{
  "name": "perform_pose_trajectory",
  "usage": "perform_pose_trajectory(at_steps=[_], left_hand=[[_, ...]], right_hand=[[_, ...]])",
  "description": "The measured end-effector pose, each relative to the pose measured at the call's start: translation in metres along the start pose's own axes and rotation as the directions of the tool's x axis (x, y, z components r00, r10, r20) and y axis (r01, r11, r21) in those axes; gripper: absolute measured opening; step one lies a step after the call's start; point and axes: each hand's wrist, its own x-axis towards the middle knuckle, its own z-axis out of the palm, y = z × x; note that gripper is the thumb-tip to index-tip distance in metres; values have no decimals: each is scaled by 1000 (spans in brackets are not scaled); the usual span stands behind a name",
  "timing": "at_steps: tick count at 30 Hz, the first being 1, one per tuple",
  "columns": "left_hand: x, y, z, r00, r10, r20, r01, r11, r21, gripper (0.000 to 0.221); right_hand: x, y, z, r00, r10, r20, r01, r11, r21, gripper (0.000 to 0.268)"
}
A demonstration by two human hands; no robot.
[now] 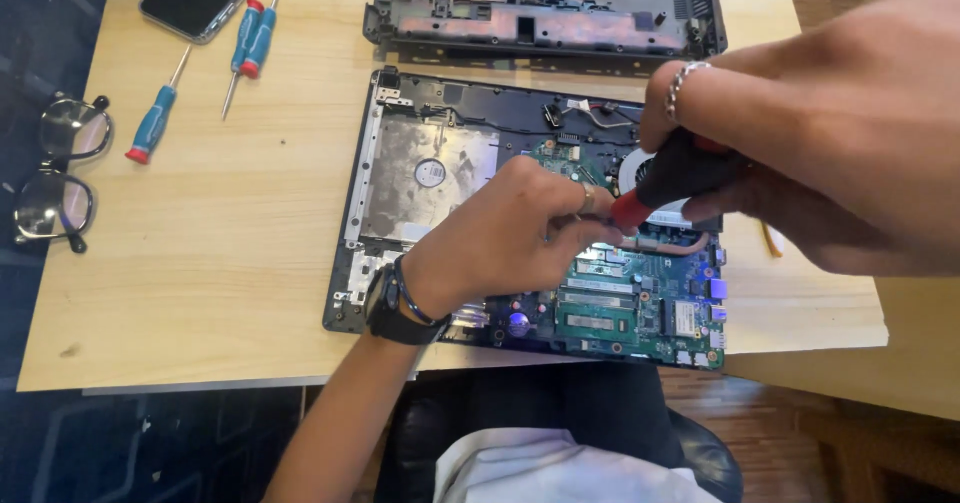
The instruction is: The person is reassembling a laptop by installing the cooling fan and heatsink assembly and securing it with screws using a manual screwdriver.
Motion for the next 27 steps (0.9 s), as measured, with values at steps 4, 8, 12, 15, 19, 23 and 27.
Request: perform_pose_trajectory(at_steps=[4,8,12,15,19,23,27], left_hand=[[0,6,-1,995,39,-87,-50,991,-124,3],[1,3,0,997,42,-60,-45,997,-61,8],[-4,4,-1,998,40,-43,-44,995,-88,8],[-4,8,0,993,86,-79,-93,992,-83,15],[-5,6,-3,1000,9,-7,-10,994,-113,20],[-7,5,1,999,23,31,-19,993,-114,16],[-13,2,7,999,-19,-49,15,996,-87,25]], right_hand=[[5,-1,4,996,48,78,-39,993,-113,71],[0,-10,-12,991,-18,-133,24,999,43,71],[-7,-15,-3,954,-56,-295,49,998,-29,59],[-13,-25,-9,944,-45,-327,17,996,-88,63],[-14,-28,-21,967,-110,-231,129,989,69,43],[-24,-25,-11,988,-30,-150,59,980,191,50],[-27,-34,-14,954,35,-298,-83,986,-148,83]])
